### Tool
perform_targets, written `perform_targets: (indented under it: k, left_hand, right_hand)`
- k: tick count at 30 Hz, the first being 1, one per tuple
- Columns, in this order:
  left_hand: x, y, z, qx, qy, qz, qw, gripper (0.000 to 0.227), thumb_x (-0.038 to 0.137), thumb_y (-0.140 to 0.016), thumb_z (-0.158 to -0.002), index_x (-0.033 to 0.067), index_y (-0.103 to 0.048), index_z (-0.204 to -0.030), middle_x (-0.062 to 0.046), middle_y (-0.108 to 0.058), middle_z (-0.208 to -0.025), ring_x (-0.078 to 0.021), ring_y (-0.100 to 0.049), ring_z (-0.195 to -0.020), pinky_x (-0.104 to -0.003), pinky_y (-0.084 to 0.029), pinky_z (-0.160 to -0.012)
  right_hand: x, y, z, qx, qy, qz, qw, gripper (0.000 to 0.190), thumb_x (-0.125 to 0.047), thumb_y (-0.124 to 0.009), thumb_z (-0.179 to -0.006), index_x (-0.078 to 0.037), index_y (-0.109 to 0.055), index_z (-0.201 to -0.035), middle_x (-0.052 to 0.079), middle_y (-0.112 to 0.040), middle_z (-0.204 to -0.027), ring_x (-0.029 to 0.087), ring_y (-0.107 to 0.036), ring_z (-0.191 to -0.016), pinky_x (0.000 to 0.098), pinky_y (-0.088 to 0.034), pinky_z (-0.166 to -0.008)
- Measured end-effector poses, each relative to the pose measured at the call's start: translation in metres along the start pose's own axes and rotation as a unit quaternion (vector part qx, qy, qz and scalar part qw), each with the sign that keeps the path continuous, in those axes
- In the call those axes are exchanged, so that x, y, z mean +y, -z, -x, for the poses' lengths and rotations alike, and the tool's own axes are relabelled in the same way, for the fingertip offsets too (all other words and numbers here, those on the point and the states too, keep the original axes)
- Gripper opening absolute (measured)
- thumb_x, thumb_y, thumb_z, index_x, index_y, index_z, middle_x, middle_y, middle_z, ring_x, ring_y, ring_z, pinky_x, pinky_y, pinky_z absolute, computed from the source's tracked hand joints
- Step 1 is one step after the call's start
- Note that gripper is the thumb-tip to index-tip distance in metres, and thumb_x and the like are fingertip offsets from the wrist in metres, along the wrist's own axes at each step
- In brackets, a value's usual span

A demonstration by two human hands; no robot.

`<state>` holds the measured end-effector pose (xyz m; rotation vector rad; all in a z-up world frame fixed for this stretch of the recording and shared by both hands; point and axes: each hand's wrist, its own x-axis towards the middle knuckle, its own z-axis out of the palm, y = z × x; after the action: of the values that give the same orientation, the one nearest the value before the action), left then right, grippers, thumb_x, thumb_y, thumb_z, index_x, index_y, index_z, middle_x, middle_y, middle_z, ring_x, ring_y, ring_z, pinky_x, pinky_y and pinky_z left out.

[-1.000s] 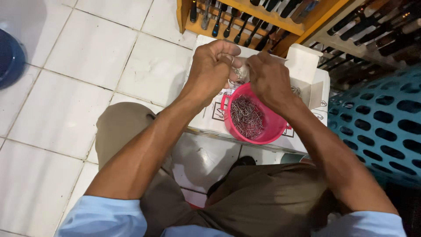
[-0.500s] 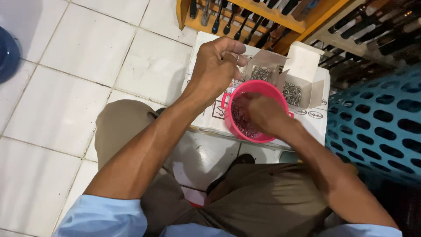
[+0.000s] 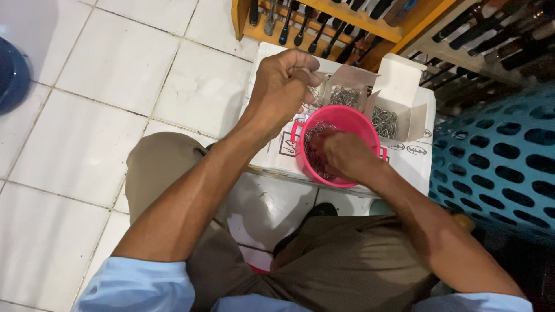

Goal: The person sits on the floor and repeatedly picks up small metal hooks from a pink bowl, separates them, and places them into small paper packets arranged on a white surface. The hands handle the hooks one by one throughout the clip.

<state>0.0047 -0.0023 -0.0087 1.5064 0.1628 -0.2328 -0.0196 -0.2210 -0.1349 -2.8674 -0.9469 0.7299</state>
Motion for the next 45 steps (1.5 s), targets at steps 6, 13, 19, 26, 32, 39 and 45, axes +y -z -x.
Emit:
perform_targets:
  k: [6,13,19,26,32,39,45]
  left_hand:
    - [-0.002,0.002,-0.001,-0.007,-0.005,-0.018,1.000,0.027,0.005,-0.048,-0.093,0.0060,-0.072,-0.104,-0.008,-0.076,-0.089,-0.0119,-0.065,-0.058,-0.023,-0.050,-0.050]
    - [-0.056,-0.015,-0.011,-0.094,-0.139,-0.041,0.985,0.025,0.001,-0.055,-0.092,-0.0012,-0.072,-0.111,-0.022,-0.073,-0.089,-0.0183,-0.073,-0.062,-0.026,-0.060,-0.048]
    - [-0.070,-0.023,-0.008,-0.179,-0.136,-0.177,0.958,0.024,0.009,-0.060,-0.088,0.0031,-0.076,-0.105,-0.024,-0.074,-0.091,-0.0386,-0.075,-0.084,-0.051,-0.057,-0.070]
    - [-0.059,-0.024,0.009,-0.232,-0.138,-0.181,0.946,0.022,0.004,-0.063,-0.089,0.0036,-0.076,-0.106,-0.022,-0.076,-0.100,-0.0336,-0.074,-0.090,-0.045,-0.057,-0.080]
    - [-0.068,-0.028,0.001,-0.234,-0.139,-0.189,0.944,0.019,0.005,-0.061,-0.090,0.0037,-0.077,-0.100,-0.020,-0.077,-0.095,-0.0295,-0.073,-0.082,-0.043,-0.057,-0.073]
    - [-0.081,-0.035,0.000,-0.175,-0.105,-0.258,0.944,0.016,0.017,-0.065,-0.088,0.0105,-0.077,-0.096,-0.013,-0.076,-0.087,-0.0337,-0.075,-0.086,-0.047,-0.057,-0.072]
    - [-0.089,-0.037,-0.007,-0.161,-0.126,-0.214,0.955,0.017,0.017,-0.065,-0.088,0.0135,-0.079,-0.098,-0.014,-0.076,-0.093,-0.0320,-0.073,-0.089,-0.045,-0.056,-0.075]
  right_hand:
    - [-0.019,0.068,0.029,0.077,-0.058,-0.223,0.970,0.015,-0.010,-0.050,-0.097,-0.013,-0.052,-0.082,0.003,-0.053,-0.073,0.020,-0.049,-0.067,0.0377,-0.038,-0.059]
    - [-0.011,0.094,0.052,0.152,-0.068,-0.463,0.871,0.012,-0.004,-0.061,-0.096,0.002,-0.070,-0.101,0.024,-0.071,-0.086,0.035,-0.074,-0.078,0.0473,-0.063,-0.079]
    - [-0.011,0.109,0.065,0.211,-0.061,-0.544,0.810,0.010,0.002,-0.062,-0.096,0.006,-0.068,-0.104,0.020,-0.070,-0.089,0.029,-0.075,-0.083,0.0441,-0.065,-0.079]
    - [0.000,0.098,0.068,0.244,-0.033,-0.608,0.755,0.007,0.002,-0.062,-0.097,0.006,-0.065,-0.102,0.019,-0.069,-0.088,0.025,-0.075,-0.081,0.0400,-0.067,-0.077]
    - [-0.012,0.098,0.072,0.306,0.002,-0.450,0.839,0.006,0.004,-0.070,-0.096,0.005,-0.072,-0.102,0.019,-0.071,-0.082,0.022,-0.071,-0.076,0.0358,-0.062,-0.068]
    - [-0.021,0.074,0.069,0.375,0.040,-0.396,0.837,0.007,0.006,-0.070,-0.094,0.005,-0.070,-0.101,0.020,-0.073,-0.088,0.022,-0.071,-0.076,0.0385,-0.060,-0.066]
    - [-0.028,0.059,0.067,0.417,0.058,-0.375,0.826,0.006,0.006,-0.070,-0.092,0.004,-0.071,-0.098,0.018,-0.073,-0.089,0.020,-0.069,-0.071,0.0322,-0.057,-0.058]
